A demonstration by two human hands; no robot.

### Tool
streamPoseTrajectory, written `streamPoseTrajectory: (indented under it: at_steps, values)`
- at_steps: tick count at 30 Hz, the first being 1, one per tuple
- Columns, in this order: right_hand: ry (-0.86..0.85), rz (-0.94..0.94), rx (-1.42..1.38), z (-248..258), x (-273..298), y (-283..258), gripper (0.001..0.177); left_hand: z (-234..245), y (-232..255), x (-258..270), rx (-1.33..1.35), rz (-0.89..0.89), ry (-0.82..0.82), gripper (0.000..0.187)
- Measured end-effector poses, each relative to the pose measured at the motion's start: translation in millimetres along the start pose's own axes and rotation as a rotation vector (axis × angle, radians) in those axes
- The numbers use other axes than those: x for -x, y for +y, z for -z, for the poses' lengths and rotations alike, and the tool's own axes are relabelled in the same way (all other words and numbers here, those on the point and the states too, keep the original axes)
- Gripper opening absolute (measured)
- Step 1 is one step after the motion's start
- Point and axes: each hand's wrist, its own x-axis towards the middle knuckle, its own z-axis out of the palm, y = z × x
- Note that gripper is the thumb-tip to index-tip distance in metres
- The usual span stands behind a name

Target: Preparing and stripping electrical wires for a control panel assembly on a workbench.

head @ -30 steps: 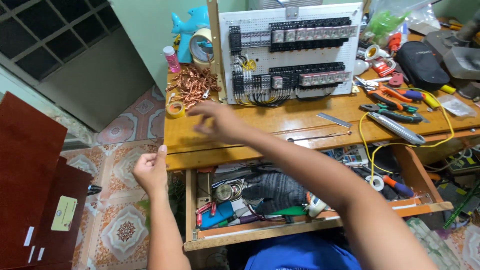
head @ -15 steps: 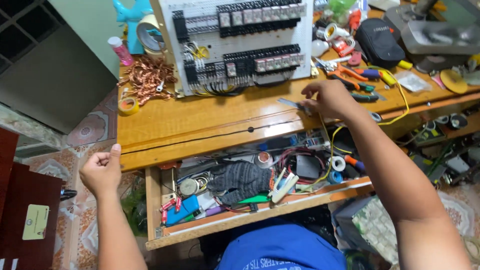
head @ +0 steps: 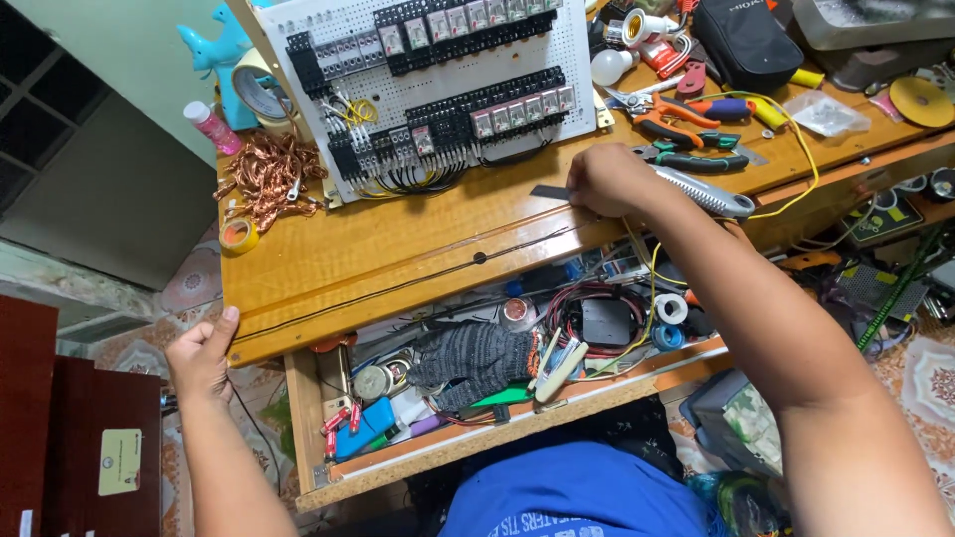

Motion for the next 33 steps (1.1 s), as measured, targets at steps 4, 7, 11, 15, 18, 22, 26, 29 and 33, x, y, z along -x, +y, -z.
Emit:
streamPoseTrajectory:
  at_steps: [4,7,11,15,18,22,26,29,33]
  values:
    - [0.145,0.049,-0.056,3.5,37.2,-6.8,0.008,-5.9,-2.2,-13.1,-0.137,-0.063,0.088,0.065]
    - [0.296,0.078,-0.247,4.0,76.0,-14.0,0.009,-9.9,-6.5,-15.1,-0.152,-0.128,0.11,0.072]
    - [0.227,-0.159,-0.587,-14.3,122.1,-27.5,0.007,-11.3,1.7,-6.6,-0.187,-0.05,0.179,0.07]
    - [0.454,0.061,-0.921,-91.4,106.7,17.4,0.037,6.1,-73.3,-53.4,-0.199,-0.105,0.274,0.062]
    - [0.544,0.041,-0.975,-105.8,103.9,21.5,0.035,9.3,-79.9,-55.9,-0.298,-0.122,0.239,0.064]
    - [0.529,0.002,-0.953,-111.9,98.6,12.1,0.033,6.5,-72.4,-58.1,-0.28,-0.127,0.253,0.063]
    - [0.486,0.053,-1.121,-107.5,101.6,-8.7,0.035,7.9,-76.0,-58.0,-0.299,-0.147,0.234,0.066]
    - [0.451,0.096,-1.113,-104.1,108.2,-25.3,0.038,7.9,-78.2,-56.2,-0.298,-0.137,0.233,0.066]
    - [0.364,0.159,-1.038,-107.3,107.3,-35.5,0.038,5.8,-69.7,-47.4,-0.278,-0.103,0.239,0.065]
